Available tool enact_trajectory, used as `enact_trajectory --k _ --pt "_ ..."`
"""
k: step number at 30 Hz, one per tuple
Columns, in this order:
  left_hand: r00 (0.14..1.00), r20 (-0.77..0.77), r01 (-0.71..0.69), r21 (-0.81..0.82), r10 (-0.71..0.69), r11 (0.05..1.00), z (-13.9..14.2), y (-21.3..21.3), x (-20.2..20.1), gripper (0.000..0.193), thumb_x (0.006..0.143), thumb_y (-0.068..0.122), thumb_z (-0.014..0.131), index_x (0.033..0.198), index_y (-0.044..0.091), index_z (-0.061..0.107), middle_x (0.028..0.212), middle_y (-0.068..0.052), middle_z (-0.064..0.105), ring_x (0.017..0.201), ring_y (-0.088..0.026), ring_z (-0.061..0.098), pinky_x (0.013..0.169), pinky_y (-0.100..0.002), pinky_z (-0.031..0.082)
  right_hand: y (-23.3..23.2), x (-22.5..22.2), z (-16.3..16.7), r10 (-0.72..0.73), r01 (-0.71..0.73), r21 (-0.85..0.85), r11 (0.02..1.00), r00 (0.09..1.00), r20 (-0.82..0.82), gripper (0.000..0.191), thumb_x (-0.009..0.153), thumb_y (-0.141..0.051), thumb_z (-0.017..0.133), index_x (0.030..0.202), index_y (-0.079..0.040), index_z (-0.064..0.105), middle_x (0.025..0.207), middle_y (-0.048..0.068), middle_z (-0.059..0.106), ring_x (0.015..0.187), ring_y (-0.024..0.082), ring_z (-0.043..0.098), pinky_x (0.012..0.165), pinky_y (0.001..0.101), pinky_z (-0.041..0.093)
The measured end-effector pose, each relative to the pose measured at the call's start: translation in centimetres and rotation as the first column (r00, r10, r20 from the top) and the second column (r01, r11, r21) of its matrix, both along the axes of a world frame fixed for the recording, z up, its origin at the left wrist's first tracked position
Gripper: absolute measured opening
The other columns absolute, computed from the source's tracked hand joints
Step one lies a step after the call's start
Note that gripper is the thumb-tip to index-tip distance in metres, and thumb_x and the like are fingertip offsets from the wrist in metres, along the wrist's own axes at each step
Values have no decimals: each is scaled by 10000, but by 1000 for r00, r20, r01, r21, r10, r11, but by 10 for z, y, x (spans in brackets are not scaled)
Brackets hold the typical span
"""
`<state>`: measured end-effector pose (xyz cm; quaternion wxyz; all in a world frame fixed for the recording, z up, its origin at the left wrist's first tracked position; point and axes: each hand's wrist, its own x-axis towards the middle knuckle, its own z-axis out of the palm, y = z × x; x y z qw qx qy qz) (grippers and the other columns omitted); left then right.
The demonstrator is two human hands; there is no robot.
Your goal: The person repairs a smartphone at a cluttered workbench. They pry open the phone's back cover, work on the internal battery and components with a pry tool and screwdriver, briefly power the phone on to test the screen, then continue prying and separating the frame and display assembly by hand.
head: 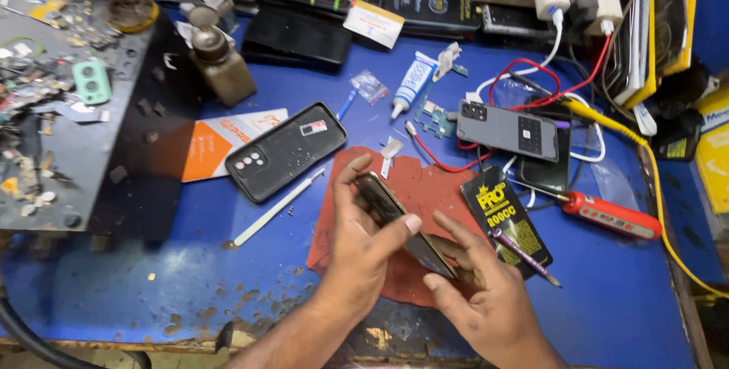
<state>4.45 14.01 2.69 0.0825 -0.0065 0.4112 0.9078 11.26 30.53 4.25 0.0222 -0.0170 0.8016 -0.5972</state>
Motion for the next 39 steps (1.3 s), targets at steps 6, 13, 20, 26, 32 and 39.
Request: enact_trajectory --k 6,13,20,26,32,39 --pt "999 -2 -34 60 34 998 -10 2 -2 757 818 -71 680 1436 149 302 1195 -56 463 1093 -137 519 977 -326 476 19 16 -10 0 9 64 998 991 -136 619 996 -23 485 1592 -5 321 1275 210 763 1188 183 707 1017 274 487" --pt "999 -18 -45 21 45 999 -17 6 -1 756 839 -89 676 1447 155 297 1213 -55 447 1097 -136 509 987 -329 478 13 20 -15 -91 112 213 971 990 -104 683 919 7 535 1567 -20 321 1147 147 820 800 116 785 675 238 600" --pt "999 -12 -30 0 30 1000 -19 5 -1 767 848 -87 686 1454 164 287 1223 -53 429 1106 -136 498 1003 -332 471 13 17 -15 -46 94 237 967 979 -199 682 911 51 572 1551 -4 340 1146 160 804 892 118 801 712 243 621" --pt "1000 -21 -12 21 13 1000 -15 5 0 769 839 -88 684 1435 168 269 1251 -51 423 1162 -145 497 1042 -349 471 14 20 -18 -41 90 214 973 973 -226 652 923 43 610 1529 18 368 1106 164 809 830 122 779 723 253 620" --pt "1000 -27 2 14 -1 1000 -18 5 0 773 848 -79 690 1442 170 262 1206 -53 417 1125 -144 485 1019 -348 469 16 17 -20 -22 96 253 963 960 -280 633 908 29 644 1497 22 411 1066 153 810 847 117 783 765 259 616" --pt "996 -91 3 -107 -12 994 -20 2 4 782 856 -39 715 1455 155 250 1136 -49 423 1022 -135 501 926 -315 481 16 15 -12 -57 128 309 942 972 -229 631 852 22 676 1453 -27 489 997 102 824 799 95 797 715 248 637"
